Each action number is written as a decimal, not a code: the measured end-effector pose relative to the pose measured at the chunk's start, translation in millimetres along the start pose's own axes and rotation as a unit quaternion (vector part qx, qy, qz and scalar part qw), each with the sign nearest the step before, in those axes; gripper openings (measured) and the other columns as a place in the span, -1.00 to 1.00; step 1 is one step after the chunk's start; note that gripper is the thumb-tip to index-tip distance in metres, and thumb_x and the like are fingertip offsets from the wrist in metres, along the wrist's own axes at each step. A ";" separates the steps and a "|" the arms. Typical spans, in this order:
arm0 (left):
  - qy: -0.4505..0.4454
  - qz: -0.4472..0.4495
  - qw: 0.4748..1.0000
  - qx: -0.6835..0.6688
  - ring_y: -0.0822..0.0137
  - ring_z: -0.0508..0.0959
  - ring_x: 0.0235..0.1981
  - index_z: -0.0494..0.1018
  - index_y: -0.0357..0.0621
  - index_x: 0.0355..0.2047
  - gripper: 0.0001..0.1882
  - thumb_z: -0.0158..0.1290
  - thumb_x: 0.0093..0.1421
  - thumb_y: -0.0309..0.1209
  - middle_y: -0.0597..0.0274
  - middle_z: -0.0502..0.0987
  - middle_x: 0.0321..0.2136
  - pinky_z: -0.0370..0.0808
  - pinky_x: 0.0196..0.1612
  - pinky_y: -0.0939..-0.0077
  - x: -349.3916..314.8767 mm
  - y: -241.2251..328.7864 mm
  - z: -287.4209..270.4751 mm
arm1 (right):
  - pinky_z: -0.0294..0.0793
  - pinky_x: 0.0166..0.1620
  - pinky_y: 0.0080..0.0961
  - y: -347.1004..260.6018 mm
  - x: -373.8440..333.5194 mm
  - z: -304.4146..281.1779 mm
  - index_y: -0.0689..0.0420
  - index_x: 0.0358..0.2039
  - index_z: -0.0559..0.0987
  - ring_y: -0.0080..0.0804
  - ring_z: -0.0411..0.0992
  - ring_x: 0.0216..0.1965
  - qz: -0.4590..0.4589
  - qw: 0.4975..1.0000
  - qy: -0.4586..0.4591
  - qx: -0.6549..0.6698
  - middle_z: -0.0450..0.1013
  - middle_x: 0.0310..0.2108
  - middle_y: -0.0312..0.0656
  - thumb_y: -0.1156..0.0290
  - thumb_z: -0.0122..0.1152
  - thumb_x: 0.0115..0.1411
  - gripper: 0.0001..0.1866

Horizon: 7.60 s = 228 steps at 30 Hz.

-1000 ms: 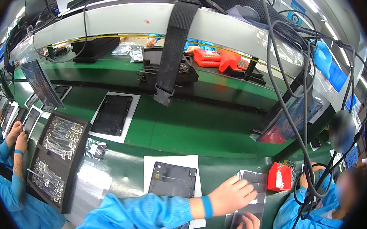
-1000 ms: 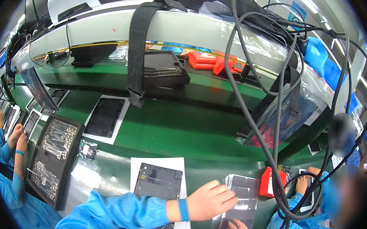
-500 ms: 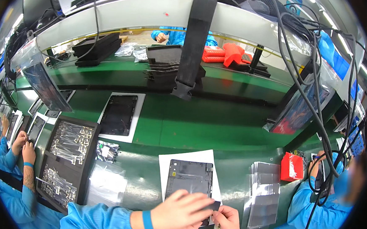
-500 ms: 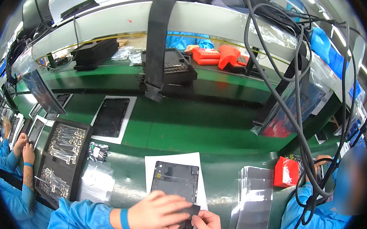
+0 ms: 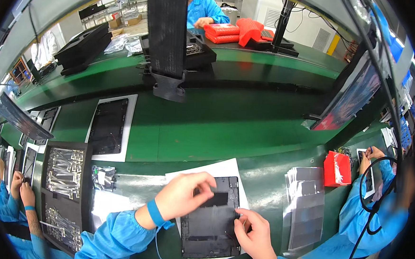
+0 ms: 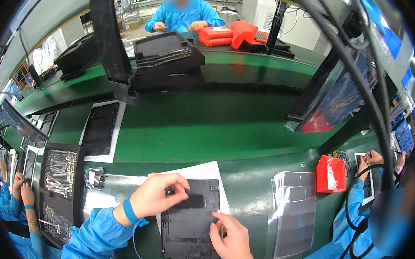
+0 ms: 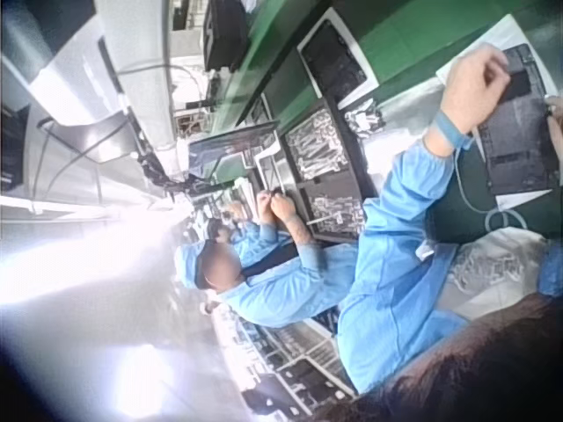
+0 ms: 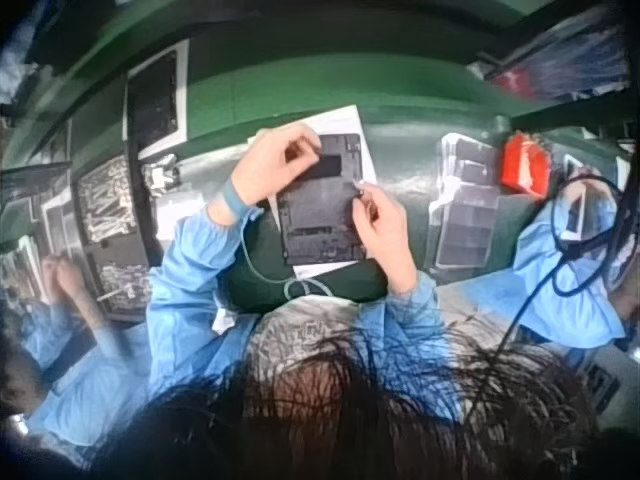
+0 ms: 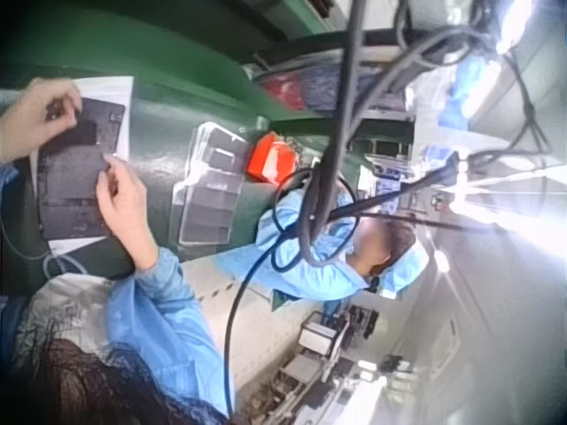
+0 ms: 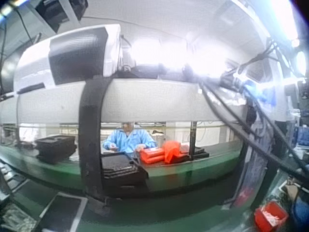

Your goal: The recorder is seen assembling various electronic components for a tablet on a workbench in a factory setting.

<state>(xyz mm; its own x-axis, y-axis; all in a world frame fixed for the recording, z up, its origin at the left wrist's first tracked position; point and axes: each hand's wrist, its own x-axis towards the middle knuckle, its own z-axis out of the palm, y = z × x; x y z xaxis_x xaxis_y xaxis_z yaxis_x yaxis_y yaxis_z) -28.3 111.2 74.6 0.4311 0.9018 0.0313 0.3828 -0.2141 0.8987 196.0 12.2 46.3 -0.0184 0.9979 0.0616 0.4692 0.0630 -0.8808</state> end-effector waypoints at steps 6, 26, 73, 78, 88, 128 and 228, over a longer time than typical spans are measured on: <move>0.073 0.049 0.995 -0.041 0.38 0.60 -0.38 0.52 -0.25 -0.31 -0.84 0.24 0.09 -0.61 0.20 0.58 -0.45 0.54 -0.27 0.52 20.4 -33.8 10.6 | 0.40 -0.48 -0.39 24.0 12.9 15.4 -0.12 0.08 0.59 -0.34 0.33 -0.52 -0.133 0.946 -0.016 -0.295 0.20 -0.49 -0.26 0.48 0.27 0.00 -0.44; 0.037 0.108 0.991 0.073 0.26 0.49 -0.37 0.51 -0.05 -0.45 -0.86 0.27 0.03 -0.53 0.38 0.55 -0.51 0.32 -0.11 0.37 30.1 -52.3 27.6 | 0.34 -0.49 -0.45 13.9 23.4 12.2 -0.10 -0.04 0.67 -0.38 0.28 -0.52 -0.111 0.933 -0.080 -0.334 0.14 -0.50 -0.27 0.51 0.27 -0.13 -0.46; 0.053 0.278 0.886 0.367 0.38 0.40 -0.25 0.69 0.31 -0.29 -0.72 0.28 -0.08 -0.29 0.49 0.39 -0.41 0.26 0.00 0.22 20.9 -63.5 31.9 | 0.45 -0.49 -0.35 11.9 21.6 23.4 -0.13 0.17 0.52 -0.29 0.38 -0.52 -0.098 0.917 -0.061 -0.381 0.24 -0.45 -0.22 0.38 0.26 -0.01 -0.38; 0.035 0.269 0.888 0.372 0.26 0.38 0.04 0.63 0.33 -0.07 -0.57 0.28 -0.01 -0.13 0.35 0.45 -0.04 0.20 0.06 0.08 23.7 -61.3 25.1 | 0.51 -0.48 -0.27 -7.0 39.7 24.1 -0.16 0.25 0.44 -0.19 0.47 -0.54 -0.022 0.894 -0.090 -0.439 0.37 -0.47 -0.15 0.34 0.23 0.00 -0.30; -0.012 0.205 0.925 0.319 0.06 0.23 0.31 0.33 0.25 0.27 -0.23 0.23 0.05 0.05 0.11 0.25 0.29 0.05 0.28 -0.22 22.0 -78.4 10.5 | 0.29 -0.48 -0.55 22.0 38.8 19.0 0.24 -0.10 0.48 -0.56 0.25 -0.62 -0.056 0.995 0.057 -0.054 0.29 -0.62 -0.34 0.62 0.00 0.14 -0.72; 0.269 0.145 0.952 0.015 0.16 0.53 -0.32 0.47 -0.14 -0.39 -0.88 -0.03 0.08 -0.60 0.24 0.53 -0.47 0.41 -0.13 0.27 31.8 -96.9 10.3 | 0.52 -0.52 -0.18 -17.0 62.5 93.3 0.14 -0.45 0.42 -0.08 0.52 -0.56 -0.097 0.866 0.063 -0.487 0.48 -0.62 -0.06 0.36 0.13 0.20 -0.84; 0.119 -0.182 0.797 -0.564 0.27 0.61 -0.19 0.46 -0.13 -0.05 -0.73 0.01 0.36 -0.24 0.18 0.58 -0.18 0.55 -0.06 0.33 25.8 -39.8 47.4 | 0.42 -0.36 -0.28 -68.8 71.3 30.6 0.14 -0.53 0.53 -0.27 0.48 -0.42 -0.312 0.801 -0.016 -0.511 0.40 -0.46 -0.20 0.34 0.31 -0.15 -0.81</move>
<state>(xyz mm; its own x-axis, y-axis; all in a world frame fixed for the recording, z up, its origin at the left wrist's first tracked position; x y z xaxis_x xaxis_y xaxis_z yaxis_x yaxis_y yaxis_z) 6.3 125.2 18.9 0.2408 0.9017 -0.3592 -0.5893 0.4299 0.6841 135.4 79.4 97.0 -0.5461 0.7769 0.3132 0.8368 0.5232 0.1612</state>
